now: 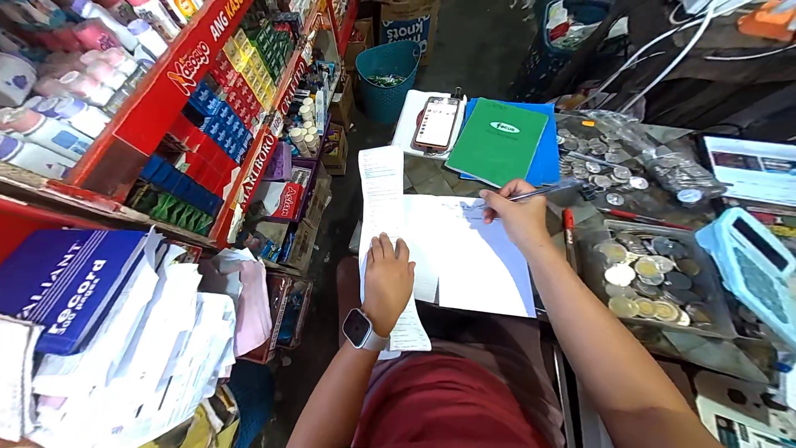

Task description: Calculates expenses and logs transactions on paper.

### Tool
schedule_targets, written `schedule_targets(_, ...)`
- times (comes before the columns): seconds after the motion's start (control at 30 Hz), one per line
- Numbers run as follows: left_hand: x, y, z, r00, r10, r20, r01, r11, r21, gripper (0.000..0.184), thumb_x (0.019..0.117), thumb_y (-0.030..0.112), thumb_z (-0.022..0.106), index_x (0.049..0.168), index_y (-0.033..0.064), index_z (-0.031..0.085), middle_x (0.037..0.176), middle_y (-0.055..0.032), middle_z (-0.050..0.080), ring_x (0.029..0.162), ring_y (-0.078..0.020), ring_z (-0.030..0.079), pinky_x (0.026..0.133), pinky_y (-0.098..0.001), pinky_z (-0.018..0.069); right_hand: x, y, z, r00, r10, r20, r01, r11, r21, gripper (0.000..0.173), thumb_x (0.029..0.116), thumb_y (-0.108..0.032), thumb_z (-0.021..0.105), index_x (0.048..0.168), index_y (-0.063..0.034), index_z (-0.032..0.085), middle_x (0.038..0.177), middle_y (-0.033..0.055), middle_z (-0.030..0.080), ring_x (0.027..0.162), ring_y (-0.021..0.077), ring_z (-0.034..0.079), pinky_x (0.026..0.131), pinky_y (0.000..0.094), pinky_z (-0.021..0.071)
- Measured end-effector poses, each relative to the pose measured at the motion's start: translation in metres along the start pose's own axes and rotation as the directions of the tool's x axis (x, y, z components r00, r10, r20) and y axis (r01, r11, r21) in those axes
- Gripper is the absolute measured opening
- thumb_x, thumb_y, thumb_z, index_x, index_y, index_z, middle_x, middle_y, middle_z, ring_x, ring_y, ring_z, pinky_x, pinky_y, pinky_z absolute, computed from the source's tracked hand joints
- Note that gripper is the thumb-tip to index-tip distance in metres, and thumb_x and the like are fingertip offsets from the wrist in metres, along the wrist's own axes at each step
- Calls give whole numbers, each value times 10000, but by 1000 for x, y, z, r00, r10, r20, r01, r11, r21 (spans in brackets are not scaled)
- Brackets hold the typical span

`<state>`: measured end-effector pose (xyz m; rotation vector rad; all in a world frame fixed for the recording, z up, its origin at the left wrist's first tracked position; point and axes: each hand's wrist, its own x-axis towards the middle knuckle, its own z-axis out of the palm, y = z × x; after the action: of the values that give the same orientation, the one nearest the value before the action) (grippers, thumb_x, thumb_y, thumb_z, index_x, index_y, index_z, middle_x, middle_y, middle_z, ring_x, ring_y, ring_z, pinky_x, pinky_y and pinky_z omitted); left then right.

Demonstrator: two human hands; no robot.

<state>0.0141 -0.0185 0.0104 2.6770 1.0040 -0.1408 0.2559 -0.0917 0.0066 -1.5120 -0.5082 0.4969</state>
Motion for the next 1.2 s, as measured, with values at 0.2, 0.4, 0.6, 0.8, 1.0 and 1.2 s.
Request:
schedule_targets(0.2, -1, -2, 2, 1000, 4, -27, -4, 1000, 7, 527, 1062, 337, 471, 1486, 29, 515, 1537, -342, 408, 1439, -508, 388, 1153, -575, 358, -1, 5, 13, 997, 2, 78, 7, 994, -113, 243, 984, -17, 639, 814, -56, 468, 650, 27, 623, 452, 82, 586, 459, 232, 542)
schedule_targets(0.4, -1, -5, 4, 1000, -3, -19, 3, 1000, 8, 533, 1062, 354, 471, 1491, 40, 512, 1541, -333, 409, 1447, -495, 386, 1163, -559, 351, -1, 22, 17, 998, 6, 65, 11, 965, -262, 256, 991, -35, 625, 790, -31, 466, 617, 37, 569, 461, 63, 543, 462, 211, 487)
schedule_targets(0.6, -3, -10, 12, 992, 35, -124, -34, 999, 7, 509, 1045, 333, 506, 1446, 24, 561, 1486, -349, 468, 1405, -510, 439, 1127, -585, 392, -3, 35, 17, 982, -156, 111, 184, 926, -330, 284, 951, -42, 634, 727, -44, 460, 579, 5, 471, 492, 67, 489, 511, 233, 458)
schedule_targets(0.8, -3, -11, 14, 989, 47, -143, -41, 998, 46, 509, 1038, 338, 510, 1432, 22, 575, 1474, -340, 488, 1387, -507, 464, 1114, -570, 412, -3, 38, 18, 983, -167, 83, 184, 940, -288, 295, 961, -41, 633, 724, -59, 458, 574, -2, 494, 475, 43, 485, 486, 199, 442)
schedule_targets(1.0, -4, -12, 16, 982, 56, -179, -51, 998, 34, 499, 1030, 329, 520, 1413, 17, 594, 1456, -344, 505, 1371, -508, 484, 1101, -578, 424, -3, 37, 18, 973, -212, 88, 230, 921, -314, 310, 946, -24, 621, 701, -71, 437, 567, -13, 446, 475, 38, 447, 484, 194, 414)
schedule_targets(1.2, -3, -13, 16, 982, 62, -179, -56, 998, 41, 502, 1032, 334, 516, 1417, 22, 590, 1454, -346, 505, 1369, -512, 483, 1101, -581, 423, -3, 36, 17, 976, -204, 77, 218, 923, -317, 315, 951, -19, 617, 699, -68, 434, 566, -12, 433, 477, 40, 432, 482, 191, 396)
